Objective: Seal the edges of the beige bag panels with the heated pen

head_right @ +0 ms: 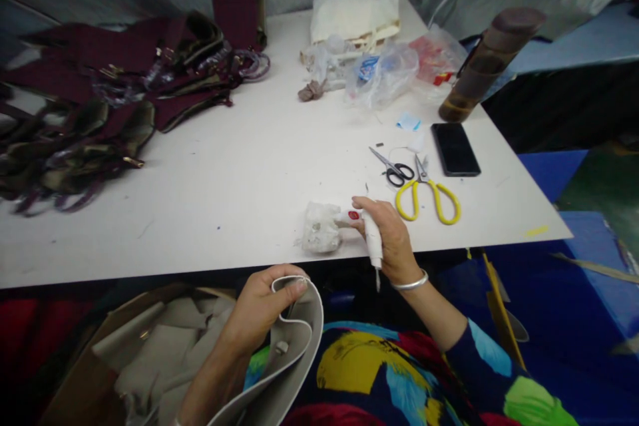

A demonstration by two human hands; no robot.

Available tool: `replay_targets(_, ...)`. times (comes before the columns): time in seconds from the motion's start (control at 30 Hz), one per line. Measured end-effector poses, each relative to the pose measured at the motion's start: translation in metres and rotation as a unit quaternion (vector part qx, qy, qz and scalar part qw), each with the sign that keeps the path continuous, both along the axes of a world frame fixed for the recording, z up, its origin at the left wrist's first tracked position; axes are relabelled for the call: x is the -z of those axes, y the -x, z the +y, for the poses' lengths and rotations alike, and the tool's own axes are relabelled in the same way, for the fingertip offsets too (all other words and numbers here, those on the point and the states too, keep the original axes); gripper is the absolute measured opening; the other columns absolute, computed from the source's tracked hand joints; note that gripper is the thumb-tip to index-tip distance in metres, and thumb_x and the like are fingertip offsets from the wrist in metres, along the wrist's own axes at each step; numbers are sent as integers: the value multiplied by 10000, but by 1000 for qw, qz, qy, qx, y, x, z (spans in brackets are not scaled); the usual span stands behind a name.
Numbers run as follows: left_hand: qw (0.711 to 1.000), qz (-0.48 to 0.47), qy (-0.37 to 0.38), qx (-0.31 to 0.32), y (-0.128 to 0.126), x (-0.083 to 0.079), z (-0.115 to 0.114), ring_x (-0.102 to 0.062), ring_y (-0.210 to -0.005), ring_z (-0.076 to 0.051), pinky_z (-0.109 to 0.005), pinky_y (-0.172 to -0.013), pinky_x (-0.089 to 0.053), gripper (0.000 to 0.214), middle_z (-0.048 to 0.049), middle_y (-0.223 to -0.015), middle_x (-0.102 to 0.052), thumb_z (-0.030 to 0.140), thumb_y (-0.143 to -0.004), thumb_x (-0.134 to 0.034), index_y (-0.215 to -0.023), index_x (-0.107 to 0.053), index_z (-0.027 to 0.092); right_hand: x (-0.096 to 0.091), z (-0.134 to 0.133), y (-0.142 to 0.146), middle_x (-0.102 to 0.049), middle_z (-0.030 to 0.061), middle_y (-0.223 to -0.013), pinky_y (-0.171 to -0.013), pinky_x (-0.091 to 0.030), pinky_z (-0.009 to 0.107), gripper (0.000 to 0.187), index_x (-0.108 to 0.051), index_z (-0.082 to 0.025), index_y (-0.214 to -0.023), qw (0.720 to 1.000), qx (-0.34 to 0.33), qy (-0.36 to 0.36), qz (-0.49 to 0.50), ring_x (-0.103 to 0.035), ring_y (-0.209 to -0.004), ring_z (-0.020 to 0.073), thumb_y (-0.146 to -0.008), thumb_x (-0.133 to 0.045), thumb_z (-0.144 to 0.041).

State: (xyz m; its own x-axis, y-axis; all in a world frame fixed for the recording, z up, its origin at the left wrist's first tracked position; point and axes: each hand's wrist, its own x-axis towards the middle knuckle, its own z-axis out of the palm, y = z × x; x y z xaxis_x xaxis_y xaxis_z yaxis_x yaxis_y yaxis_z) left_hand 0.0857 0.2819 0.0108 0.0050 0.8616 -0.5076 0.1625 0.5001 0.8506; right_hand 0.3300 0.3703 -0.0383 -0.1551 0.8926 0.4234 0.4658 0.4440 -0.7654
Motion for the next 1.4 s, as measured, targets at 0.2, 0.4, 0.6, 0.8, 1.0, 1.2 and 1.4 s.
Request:
replay_targets(0.2, 999, 21, 4, 31, -6, -9, 3, -607, -721, -176, -264, -695, -464, 186, -38, -786, -730, 319, -761, -754, -853, -777, 158, -32, -36, 5, -747, 64, -1024, -798, -577, 348, 227, -706, -224, -1127, 996, -17, 47, 69, -708, -884, 212, -1025, -628, -411)
replay_targets(0.4, 991, 110, -50, 56, -19, -7, 5, -605, -730, -186, -270, -708, -447, 111, -17, -745, -701, 269, -811, -669, -808, -735, 180, -27, -50, 20, -744, 28, -927, -742, -597, 313, 150, -701, -232, -1024, 992, -4, 75, 104, -712, -779, 183, -985, -696, -377)
replay_targets(0.6, 992, 113, -46, 39, -22, -1, 6, -623, -755, -194, -274, -732, -459, 108, -17, -757, -705, 270, -807, -675, -812, -733, 179, -25, -47, 31, -775, 48, -977, -834, -615, 336, 112, -707, -218, -1065, 996, -7, 9, 93, -749, -883, 205, -969, -727, -274)
replay_targets(0.8, 996, 82, -4, 22, -20, -1, 9, -607, -699, -178, -274, -715, -472, 119, -14, -733, -698, 282, -782, -706, -810, -739, 171, -27, -45, 31, -771, 64, -973, -817, -605, 331, 148, -687, -194, -1107, 997, -39, -57, 33, -745, -886, 201, -966, -730, -208)
replay_targets(1.0, 995, 93, -6, 27, -17, -3, 9, -644, -742, -189, -274, -729, -492, 126, -20, -782, -742, 262, -756, -721, -836, -759, 172, -26, -44, 32, -771, 79, -963, -789, -576, 355, 160, -671, -188, -1126, 990, -84, -99, -52, -722, -869, 211, -973, -716, -195)
replay_targets(1.2, 996, 78, -7, 43, -13, 3, 6, -628, -714, -174, -264, -706, -481, 142, -8, -766, -730, 268, -760, -721, -851, -766, 169, -29, -42, 33, -771, 92, -922, -792, -538, 370, 129, -678, -157, -1097, 979, -76, -119, -149, -705, -831, 221, -974, -704, -186)
replay_targets(1.4, 997, 68, 1, 38, -9, 3, 4, -629, -719, -179, -271, -699, -469, 155, -15, -768, -734, 293, -771, -736, -858, -769, 170, -38, -48, 28, -757, 60, -909, -759, -543, 346, 99, -684, -198, -1047, 998, -41, -39, -30, -699, -810, 206, -977, -710, -261)
